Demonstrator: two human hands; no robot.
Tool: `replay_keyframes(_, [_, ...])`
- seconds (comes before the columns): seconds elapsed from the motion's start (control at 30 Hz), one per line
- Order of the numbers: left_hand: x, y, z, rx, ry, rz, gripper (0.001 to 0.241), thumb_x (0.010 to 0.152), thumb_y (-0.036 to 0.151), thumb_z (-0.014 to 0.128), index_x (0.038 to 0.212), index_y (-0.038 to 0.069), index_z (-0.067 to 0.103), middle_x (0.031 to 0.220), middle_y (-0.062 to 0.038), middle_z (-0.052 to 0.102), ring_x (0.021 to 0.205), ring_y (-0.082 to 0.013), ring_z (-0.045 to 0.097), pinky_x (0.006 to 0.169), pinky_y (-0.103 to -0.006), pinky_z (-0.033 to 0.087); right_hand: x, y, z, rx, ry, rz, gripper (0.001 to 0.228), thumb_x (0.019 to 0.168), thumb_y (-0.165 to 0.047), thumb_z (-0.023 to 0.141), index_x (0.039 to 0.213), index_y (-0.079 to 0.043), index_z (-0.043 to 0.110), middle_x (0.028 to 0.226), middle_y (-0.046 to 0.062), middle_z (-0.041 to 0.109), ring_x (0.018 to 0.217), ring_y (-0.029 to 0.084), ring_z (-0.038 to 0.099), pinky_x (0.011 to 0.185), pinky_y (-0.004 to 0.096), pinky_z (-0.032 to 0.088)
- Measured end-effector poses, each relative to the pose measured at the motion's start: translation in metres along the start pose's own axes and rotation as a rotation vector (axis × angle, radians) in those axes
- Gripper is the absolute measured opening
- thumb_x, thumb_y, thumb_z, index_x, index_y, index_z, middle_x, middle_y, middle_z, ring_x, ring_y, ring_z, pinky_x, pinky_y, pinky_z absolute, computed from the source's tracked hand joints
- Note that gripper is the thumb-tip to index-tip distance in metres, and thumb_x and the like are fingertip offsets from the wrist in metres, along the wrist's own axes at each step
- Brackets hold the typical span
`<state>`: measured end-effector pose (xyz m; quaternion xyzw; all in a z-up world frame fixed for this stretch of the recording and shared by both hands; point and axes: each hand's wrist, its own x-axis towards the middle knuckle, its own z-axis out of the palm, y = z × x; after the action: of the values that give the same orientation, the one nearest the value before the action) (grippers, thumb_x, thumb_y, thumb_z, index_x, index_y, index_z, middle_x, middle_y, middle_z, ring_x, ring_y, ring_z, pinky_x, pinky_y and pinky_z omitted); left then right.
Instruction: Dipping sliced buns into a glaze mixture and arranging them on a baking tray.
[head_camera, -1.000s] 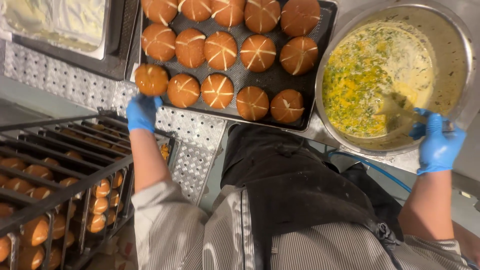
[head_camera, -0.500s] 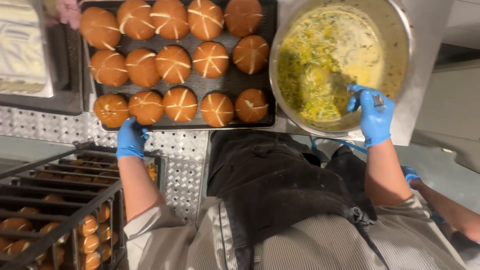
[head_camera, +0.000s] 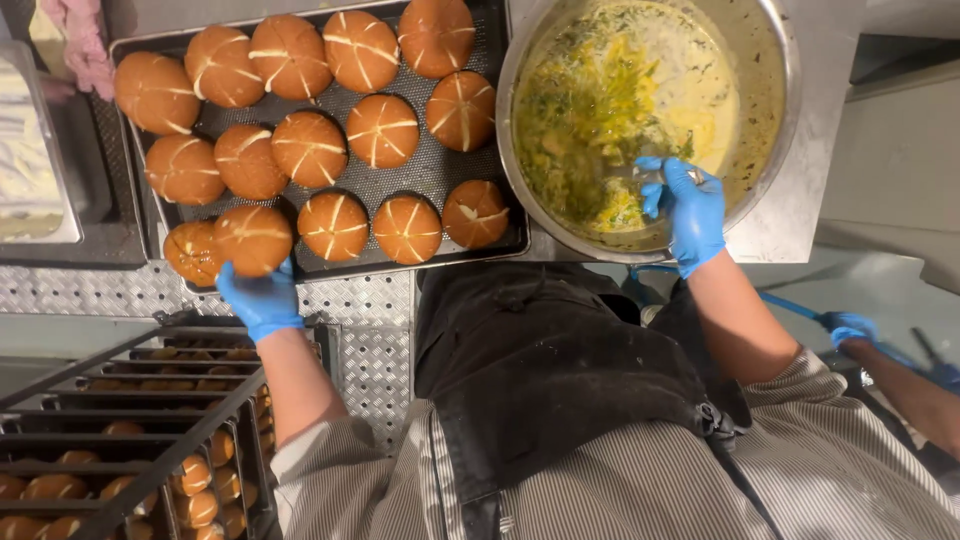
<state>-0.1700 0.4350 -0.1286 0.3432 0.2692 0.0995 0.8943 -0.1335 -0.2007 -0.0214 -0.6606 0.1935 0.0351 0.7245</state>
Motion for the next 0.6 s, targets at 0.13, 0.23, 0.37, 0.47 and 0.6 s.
replay_keyframes(0.13, [-0.035, 0.009, 0.024, -0.087, -0.040, 0.086, 0.077, 0.089, 0.040, 0.063, 0.156, 0.009, 0.043, 0.159, -0.015, 0.050, 0.147, -0.0356, 0.051, 0.117, -0.0536, 0.048, -0.006, -0.006, -0.013, 0.212, -0.042, 0.088, 0.033, 0.113, -0.023, 0.055, 0.118, 0.005, 0.072, 0.089, 0.010, 0.070, 0.065, 0.015, 0.059, 0.060, 0.027, 0.050])
replay_keyframes(0.23, [-0.054, 0.014, 0.050, -0.162, -0.058, 0.134, 0.079, 0.088, 0.046, 0.065, 0.157, 0.011, 0.045, 0.159, -0.014, 0.049, 0.145, -0.0349, 0.050, 0.112, -0.0592, 0.044, -0.020, -0.023, -0.023, 0.288, 0.018, 0.108, 0.035, 0.112, -0.025, 0.054, 0.119, 0.005, 0.070, 0.094, 0.010, 0.073, 0.070, 0.013, 0.061, 0.062, 0.026, 0.051])
replay_keyframes(0.37, [-0.079, 0.014, 0.123, -0.298, -0.195, 0.060, 0.087, 0.086, 0.053, 0.069, 0.161, 0.020, 0.040, 0.162, -0.011, 0.041, 0.147, -0.0375, 0.044, 0.116, -0.0686, 0.036, -0.031, -0.021, -0.040, -0.102, 0.053, -0.171, 0.030, 0.115, -0.020, 0.055, 0.121, 0.005, 0.071, 0.107, 0.010, 0.073, 0.079, 0.013, 0.063, 0.071, 0.025, 0.053])
replay_keyframes(0.47, [-0.091, -0.002, 0.186, -0.238, -0.342, -0.052, 0.093, 0.086, 0.057, 0.071, 0.165, 0.021, 0.037, 0.166, -0.014, 0.037, 0.151, -0.0432, 0.040, 0.118, -0.0713, 0.032, -0.032, -0.009, -0.046, -0.409, 0.062, -0.343, 0.024, 0.116, -0.015, 0.059, 0.123, 0.004, 0.073, 0.102, 0.009, 0.068, 0.083, 0.013, 0.062, 0.073, 0.026, 0.052])
replay_keyframes(0.6, [-0.089, -0.031, 0.251, -0.199, -0.554, -0.339, 0.097, 0.085, 0.057, 0.074, 0.165, 0.017, 0.036, 0.166, -0.019, 0.036, 0.151, -0.0491, 0.039, 0.116, -0.0739, 0.034, -0.037, -0.003, -0.046, -0.479, 0.013, -0.305, 0.027, 0.115, -0.017, 0.060, 0.122, 0.004, 0.074, 0.093, 0.011, 0.068, 0.077, 0.014, 0.062, 0.069, 0.027, 0.050])
